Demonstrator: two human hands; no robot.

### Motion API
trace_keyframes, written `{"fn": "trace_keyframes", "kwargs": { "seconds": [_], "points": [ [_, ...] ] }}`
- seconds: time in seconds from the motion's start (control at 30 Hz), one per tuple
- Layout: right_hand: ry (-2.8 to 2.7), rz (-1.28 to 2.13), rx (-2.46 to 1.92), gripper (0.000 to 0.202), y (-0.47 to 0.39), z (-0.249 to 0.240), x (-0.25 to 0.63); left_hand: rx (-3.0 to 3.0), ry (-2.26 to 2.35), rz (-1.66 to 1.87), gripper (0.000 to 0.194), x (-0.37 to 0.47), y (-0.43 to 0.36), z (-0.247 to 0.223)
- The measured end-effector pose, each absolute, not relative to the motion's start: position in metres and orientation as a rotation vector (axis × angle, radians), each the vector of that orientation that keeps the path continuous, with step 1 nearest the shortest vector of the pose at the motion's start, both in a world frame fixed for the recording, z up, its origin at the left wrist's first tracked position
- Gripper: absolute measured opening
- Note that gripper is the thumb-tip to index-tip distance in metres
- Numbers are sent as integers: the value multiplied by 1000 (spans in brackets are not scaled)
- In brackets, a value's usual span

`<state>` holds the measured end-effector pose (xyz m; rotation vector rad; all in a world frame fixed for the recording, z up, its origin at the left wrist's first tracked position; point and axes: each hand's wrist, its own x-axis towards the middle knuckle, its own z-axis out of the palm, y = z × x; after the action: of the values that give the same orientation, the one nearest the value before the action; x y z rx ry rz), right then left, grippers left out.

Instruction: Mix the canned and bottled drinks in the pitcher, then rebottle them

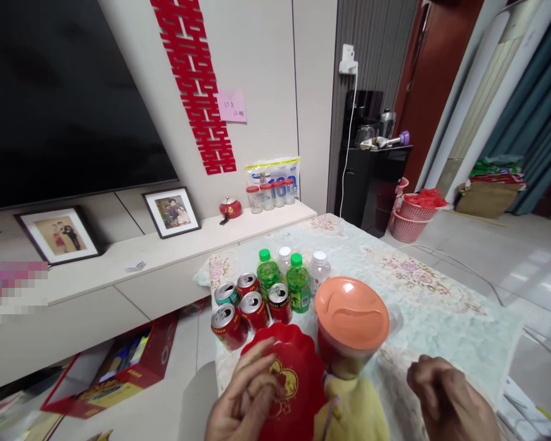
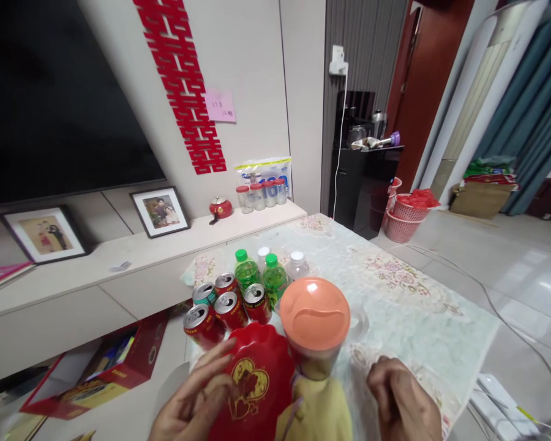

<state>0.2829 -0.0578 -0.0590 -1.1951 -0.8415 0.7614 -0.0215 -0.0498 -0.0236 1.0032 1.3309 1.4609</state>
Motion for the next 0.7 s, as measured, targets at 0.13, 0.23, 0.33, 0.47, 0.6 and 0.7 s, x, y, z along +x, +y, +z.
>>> {"fn": "trace_keyframes", "kwargs": {
  "seconds": [0.13, 0.23, 0.33, 0.47, 0.6, 0.7],
  "points": [
    [-679, 708, -1348, 51, -27, -83, 292, 1336, 1347, 1422, 28, -28, -5, 23],
    [-680, 696, -1422, 57, -12, -101, 291, 1861, 1315, 1207, 20, -10, 36, 70],
    [-582, 681, -1429, 64, -6, -120, 292, 2415, 1320, 807, 28, 21, 84, 106],
    [-502, 728, -1287, 61, -4, -140, 296, 2736, 1406, 113, 44, 65, 148, 124],
    [-480, 766, -1237, 60, -3, -145, 299, 2750, 1358, -214, 57, 95, 191, 117],
    [-502, 788, -1249, 59, -2, -144, 300, 2756, 1300, -320, 47, 108, 207, 104]
  ]
}}
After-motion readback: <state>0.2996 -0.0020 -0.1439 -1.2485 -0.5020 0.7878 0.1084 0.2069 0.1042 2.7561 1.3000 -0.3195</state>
